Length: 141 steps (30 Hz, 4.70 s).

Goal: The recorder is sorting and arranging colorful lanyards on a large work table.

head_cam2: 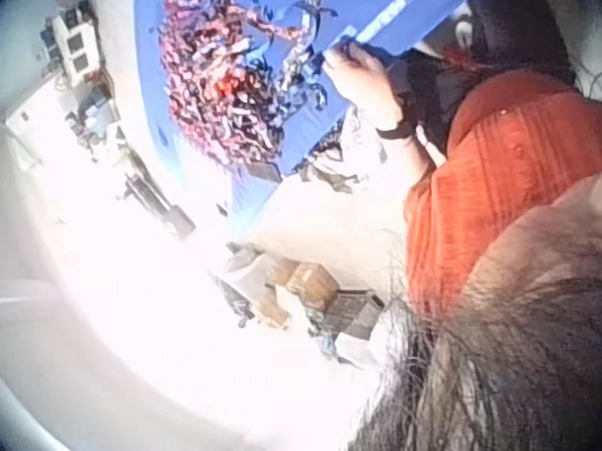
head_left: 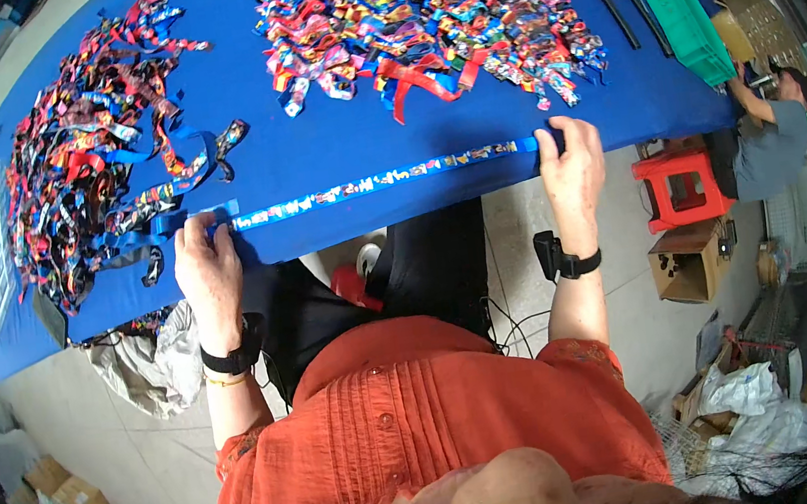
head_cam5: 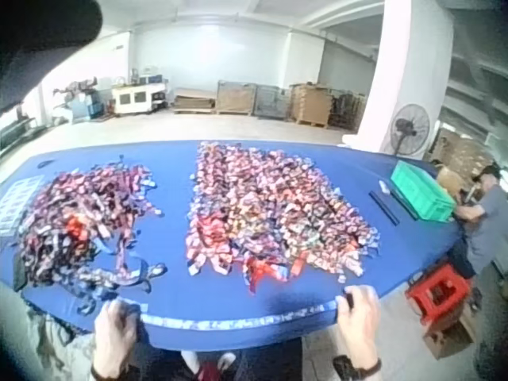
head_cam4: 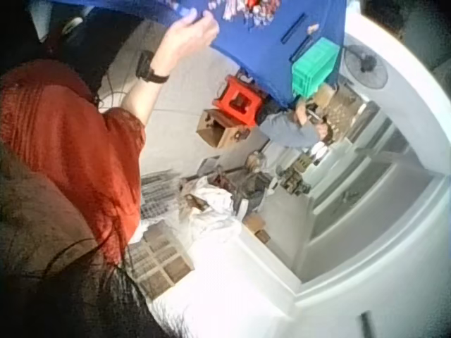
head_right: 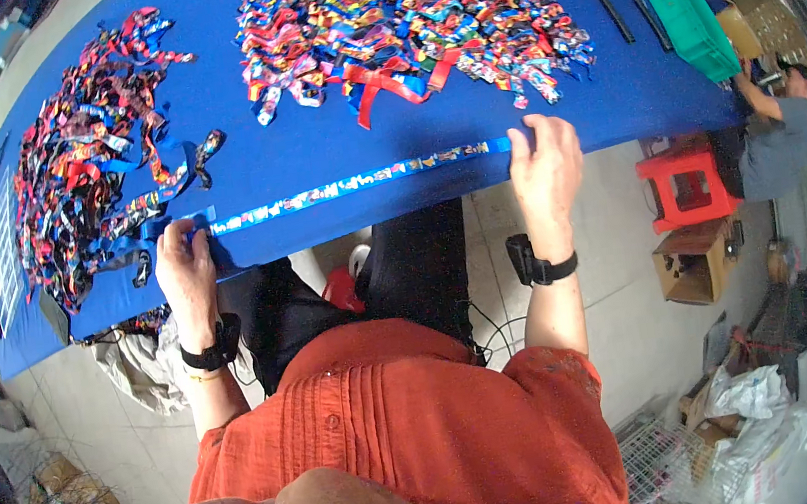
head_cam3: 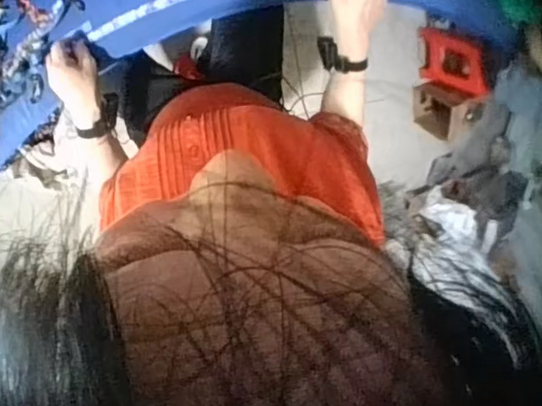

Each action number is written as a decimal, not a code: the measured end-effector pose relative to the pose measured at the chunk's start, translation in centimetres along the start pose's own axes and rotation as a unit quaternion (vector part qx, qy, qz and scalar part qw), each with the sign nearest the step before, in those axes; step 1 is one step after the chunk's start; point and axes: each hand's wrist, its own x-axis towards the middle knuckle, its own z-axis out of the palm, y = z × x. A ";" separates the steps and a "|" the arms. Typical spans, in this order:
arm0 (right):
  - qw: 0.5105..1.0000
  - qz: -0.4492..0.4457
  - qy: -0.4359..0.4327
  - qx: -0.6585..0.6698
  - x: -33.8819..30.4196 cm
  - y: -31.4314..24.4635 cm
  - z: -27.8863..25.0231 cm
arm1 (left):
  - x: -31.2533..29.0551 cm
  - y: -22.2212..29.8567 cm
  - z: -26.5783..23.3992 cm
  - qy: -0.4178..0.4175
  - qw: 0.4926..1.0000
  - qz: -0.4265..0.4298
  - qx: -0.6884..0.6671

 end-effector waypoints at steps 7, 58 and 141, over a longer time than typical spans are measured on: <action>0.978 -0.072 -0.067 0.182 -1.4 -7.0 0.5 | -2.0 3.4 0.1 0.058 0.991 0.118 0.032; 0.988 -0.052 -0.020 0.143 1.2 1.0 3.7 | -0.5 3.7 4.9 0.072 0.986 0.138 0.062; 0.806 0.018 -0.233 0.545 5.1 -23.0 6.4 | 13.0 4.0 4.9 -0.382 0.676 0.054 -0.627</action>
